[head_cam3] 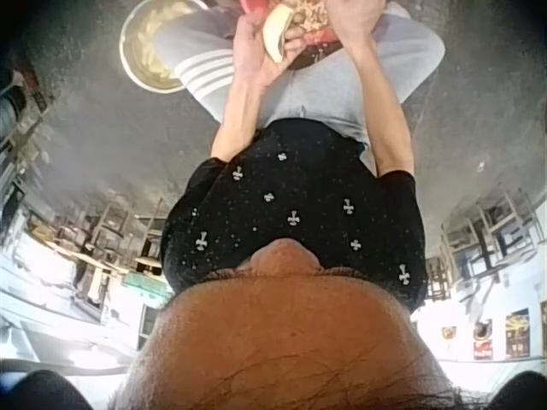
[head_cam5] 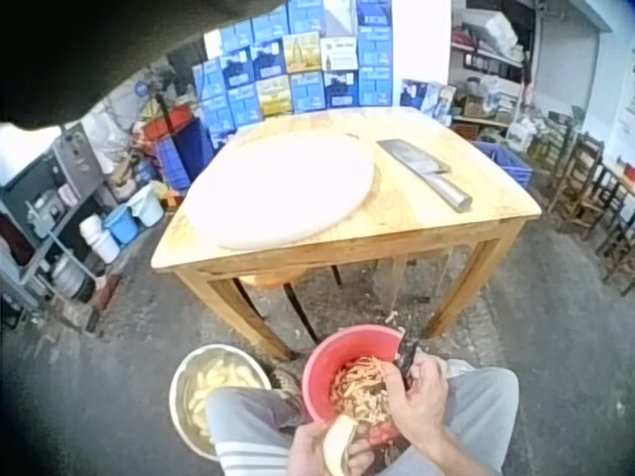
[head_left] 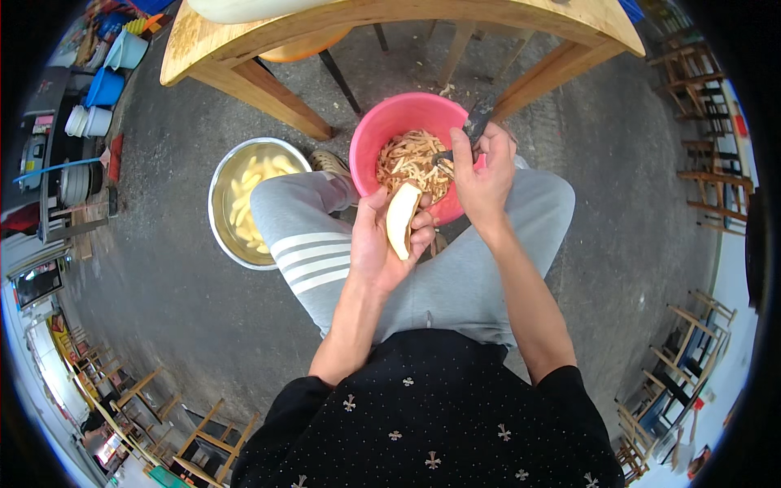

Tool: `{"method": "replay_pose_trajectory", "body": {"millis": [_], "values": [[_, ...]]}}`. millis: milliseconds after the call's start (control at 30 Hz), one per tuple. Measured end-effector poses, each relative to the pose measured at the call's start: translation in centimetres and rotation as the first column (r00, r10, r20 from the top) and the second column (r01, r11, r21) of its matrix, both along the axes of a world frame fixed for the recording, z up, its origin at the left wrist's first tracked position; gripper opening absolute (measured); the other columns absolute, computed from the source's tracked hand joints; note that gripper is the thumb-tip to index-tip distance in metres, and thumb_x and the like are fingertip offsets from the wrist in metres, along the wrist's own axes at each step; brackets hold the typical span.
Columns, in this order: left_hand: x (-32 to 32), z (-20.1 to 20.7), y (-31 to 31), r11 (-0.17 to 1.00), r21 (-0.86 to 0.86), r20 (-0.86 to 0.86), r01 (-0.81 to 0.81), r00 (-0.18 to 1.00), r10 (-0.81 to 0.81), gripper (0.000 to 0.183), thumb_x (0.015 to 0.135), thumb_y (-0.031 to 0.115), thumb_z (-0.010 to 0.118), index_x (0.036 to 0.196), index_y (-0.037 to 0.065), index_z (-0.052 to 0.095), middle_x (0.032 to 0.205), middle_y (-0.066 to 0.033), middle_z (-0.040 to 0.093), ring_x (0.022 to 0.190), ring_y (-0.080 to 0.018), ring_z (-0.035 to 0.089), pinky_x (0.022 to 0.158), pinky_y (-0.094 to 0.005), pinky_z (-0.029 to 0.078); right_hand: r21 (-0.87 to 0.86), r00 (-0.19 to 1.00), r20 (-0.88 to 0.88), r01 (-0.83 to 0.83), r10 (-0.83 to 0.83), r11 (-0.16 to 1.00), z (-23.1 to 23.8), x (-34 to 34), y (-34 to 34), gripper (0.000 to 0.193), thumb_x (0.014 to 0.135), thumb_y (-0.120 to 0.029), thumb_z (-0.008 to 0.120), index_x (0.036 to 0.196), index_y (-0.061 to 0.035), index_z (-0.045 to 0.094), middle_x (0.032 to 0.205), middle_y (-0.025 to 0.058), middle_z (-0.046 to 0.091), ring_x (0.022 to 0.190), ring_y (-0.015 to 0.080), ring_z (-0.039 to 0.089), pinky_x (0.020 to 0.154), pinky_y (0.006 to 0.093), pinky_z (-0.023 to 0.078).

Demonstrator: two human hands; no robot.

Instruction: The person is peeling and slicing vegetables (likely potatoes or sweet potatoes) using a knife and a peeler.

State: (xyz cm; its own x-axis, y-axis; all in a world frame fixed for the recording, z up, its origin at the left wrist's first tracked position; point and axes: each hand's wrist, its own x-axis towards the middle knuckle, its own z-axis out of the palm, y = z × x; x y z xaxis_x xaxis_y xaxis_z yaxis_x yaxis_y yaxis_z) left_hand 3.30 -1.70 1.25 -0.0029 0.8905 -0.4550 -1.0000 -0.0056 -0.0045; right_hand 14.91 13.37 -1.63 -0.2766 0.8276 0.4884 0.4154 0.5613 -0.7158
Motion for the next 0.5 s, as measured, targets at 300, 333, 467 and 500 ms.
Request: {"method": "replay_pose_trajectory", "body": {"millis": [300, 333, 467, 500], "values": [[0.0, -0.9, 0.3, 0.990, -0.137, 0.094, 0.017, 0.996, -0.004, 0.031, 0.101, 0.030, 0.055, 0.116, 0.006, 0.068, 0.102, -0.0086, 0.070, 0.086, -0.0183, 0.061, 0.067, -0.0321, 0.046, -0.673, 0.788, -0.608, -0.450, -0.094, 0.587, 4.1, 1.5, -6.9, 0.017, 0.109, -0.013, 0.065, 0.119, -0.0003, 0.060, 0.099, 0.0042, 0.072, 0.090, 0.0060, 0.067, 0.074, 0.0218, 0.052], [0.2, -0.6, 0.3, 0.985, -0.162, 0.031, 0.064, 0.998, -0.059, 0.031, 0.101, 0.031, 0.055, 0.115, 0.007, 0.069, 0.101, -0.0066, 0.071, 0.086, -0.0167, 0.061, 0.065, -0.0318, 0.045, -0.653, 0.759, -0.645, -0.484, -0.092, 0.583, 4.4, 1.6, -8.1, 0.018, 0.108, -0.012, 0.066, 0.121, 0.0002, 0.059, 0.100, 0.0049, 0.073, 0.090, 0.0063, 0.067, 0.074, 0.0221, 0.052], [0.4, -1.1, 0.3, 0.949, -0.305, -0.054, 0.076, 0.994, -0.097, 0.030, 0.101, 0.032, 0.054, 0.113, 0.010, 0.070, 0.098, -0.0038, 0.074, 0.083, -0.0153, 0.065, 0.062, -0.0331, 0.049, -0.595, 0.761, -0.648, -0.479, -0.034, 0.646, 2.6, 0.7, -9.6, 0.022, 0.106, -0.009, 0.069, 0.122, 0.0021, 0.058, 0.103, 0.0071, 0.075, 0.089, 0.0067, 0.067, 0.077, 0.0226, 0.053], [0.5, -2.4, 0.0, 0.968, -0.243, -0.019, 0.069, 0.997, -0.075, 0.033, 0.102, 0.031, 0.053, 0.114, 0.006, 0.070, 0.103, -0.0082, 0.076, 0.089, -0.0211, 0.071, 0.074, -0.0370, 0.056, -0.597, 0.780, -0.626, -0.464, -0.018, 0.654, 2.3, 0.5, -9.6, 0.023, 0.106, -0.008, 0.069, 0.123, 0.0026, 0.058, 0.103, 0.0074, 0.075, 0.089, 0.0068, 0.067, 0.078, 0.0227, 0.053]]}}
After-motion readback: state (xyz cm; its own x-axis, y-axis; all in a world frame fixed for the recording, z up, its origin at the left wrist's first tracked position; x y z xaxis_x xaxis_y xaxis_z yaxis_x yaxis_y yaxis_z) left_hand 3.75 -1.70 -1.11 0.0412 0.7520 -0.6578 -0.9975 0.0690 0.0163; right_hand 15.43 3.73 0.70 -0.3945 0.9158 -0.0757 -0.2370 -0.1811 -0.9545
